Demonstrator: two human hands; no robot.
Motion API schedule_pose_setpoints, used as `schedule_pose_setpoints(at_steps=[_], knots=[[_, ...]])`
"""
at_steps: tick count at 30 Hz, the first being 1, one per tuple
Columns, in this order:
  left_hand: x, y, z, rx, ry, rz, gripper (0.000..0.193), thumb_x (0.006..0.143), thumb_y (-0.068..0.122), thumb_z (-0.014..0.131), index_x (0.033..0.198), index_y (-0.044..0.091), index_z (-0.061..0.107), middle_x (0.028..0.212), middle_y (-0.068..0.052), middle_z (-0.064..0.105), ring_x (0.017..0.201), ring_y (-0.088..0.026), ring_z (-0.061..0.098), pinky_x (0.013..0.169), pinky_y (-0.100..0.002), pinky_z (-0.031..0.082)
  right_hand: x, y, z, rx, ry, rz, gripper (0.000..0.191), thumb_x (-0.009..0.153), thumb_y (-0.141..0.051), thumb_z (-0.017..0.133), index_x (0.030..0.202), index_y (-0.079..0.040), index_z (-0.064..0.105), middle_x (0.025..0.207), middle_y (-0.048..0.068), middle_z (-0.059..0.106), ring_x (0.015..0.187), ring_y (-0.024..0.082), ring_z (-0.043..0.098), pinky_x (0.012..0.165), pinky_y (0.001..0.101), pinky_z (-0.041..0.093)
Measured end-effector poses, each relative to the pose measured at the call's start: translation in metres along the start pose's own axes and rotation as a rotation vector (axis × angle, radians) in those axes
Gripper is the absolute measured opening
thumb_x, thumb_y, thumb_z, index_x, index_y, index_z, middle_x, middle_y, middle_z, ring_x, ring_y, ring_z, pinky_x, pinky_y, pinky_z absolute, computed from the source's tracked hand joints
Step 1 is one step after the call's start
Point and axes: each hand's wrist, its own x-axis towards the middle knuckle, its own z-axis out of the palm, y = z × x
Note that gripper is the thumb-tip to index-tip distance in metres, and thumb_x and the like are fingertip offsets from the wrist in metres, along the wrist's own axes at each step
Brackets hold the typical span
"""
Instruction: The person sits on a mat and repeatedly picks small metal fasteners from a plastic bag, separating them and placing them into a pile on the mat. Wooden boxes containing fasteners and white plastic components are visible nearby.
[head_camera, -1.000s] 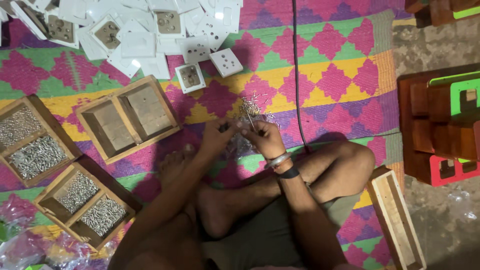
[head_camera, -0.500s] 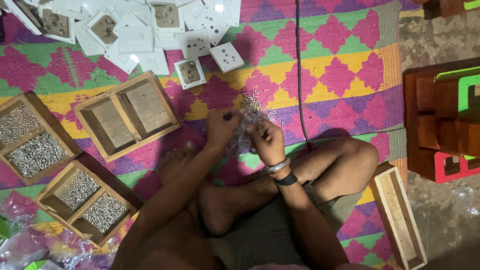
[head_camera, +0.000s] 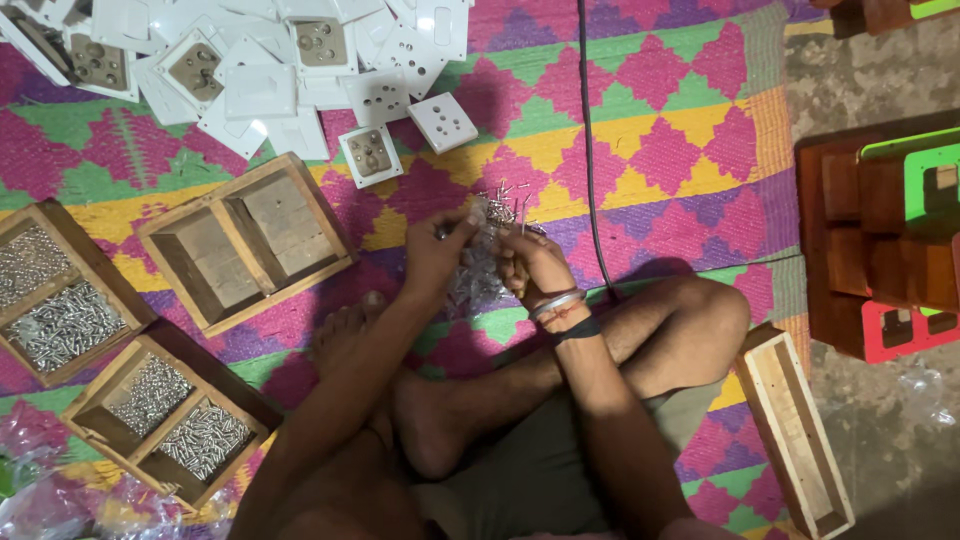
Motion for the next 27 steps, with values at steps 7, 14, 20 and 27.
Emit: schedule_pose_setpoints(at_steps=[7,14,20,27], knots=[[-0.001,0.002,-0.002,0.046,-0.073,-0.054,0.022,0.09,0.017,0.076,0.106,0.002,0.073,0.079,0.0,0.066,0.062,-0.007,0.059,0.05,-0.023,0.046,0.008,-0.003,-0.008,0.168,-0.09,0.141,0.015,0.099,-0.018,0.064,0.091,-0.006,0.061,0.071,0.001,0.057,0.05,0.008,0.049,0.038,0.0192,0.034],[0.0,-0.009,-0.005,0.046,-0.023,0.012,0.021,0.084,0.01,0.081,0.099,0.002,0.069,0.077,0.0,0.063,0.06,-0.007,0.054,0.051,-0.023,0.042,0.012,0.0,-0.009,0.149,-0.011,0.121,0.012,0.098,-0.018,0.063,0.092,-0.008,0.062,0.072,0.002,0.06,0.049,0.008,0.05,0.037,0.0195,0.033],[-0.006,0.003,0.001,0.072,-0.022,0.243,0.019,0.091,0.008,0.082,0.102,0.0,0.069,0.087,0.001,0.067,0.076,-0.007,0.059,0.067,-0.024,0.049,0.012,0.005,-0.011,0.038,0.005,0.03,0.019,0.1,-0.019,0.063,0.086,-0.007,0.062,0.067,0.002,0.058,0.046,0.009,0.049,0.035,0.022,0.032],[-0.002,-0.004,-0.04,0.348,-0.169,0.214,0.028,0.09,0.013,0.077,0.116,0.003,0.074,0.097,-0.007,0.076,0.083,-0.011,0.069,0.072,-0.026,0.056,0.013,0.003,-0.015,-0.27,0.135,-0.234,0.024,0.101,-0.024,0.062,0.082,-0.009,0.064,0.061,0.002,0.059,0.039,0.008,0.044,0.033,0.023,0.03]])
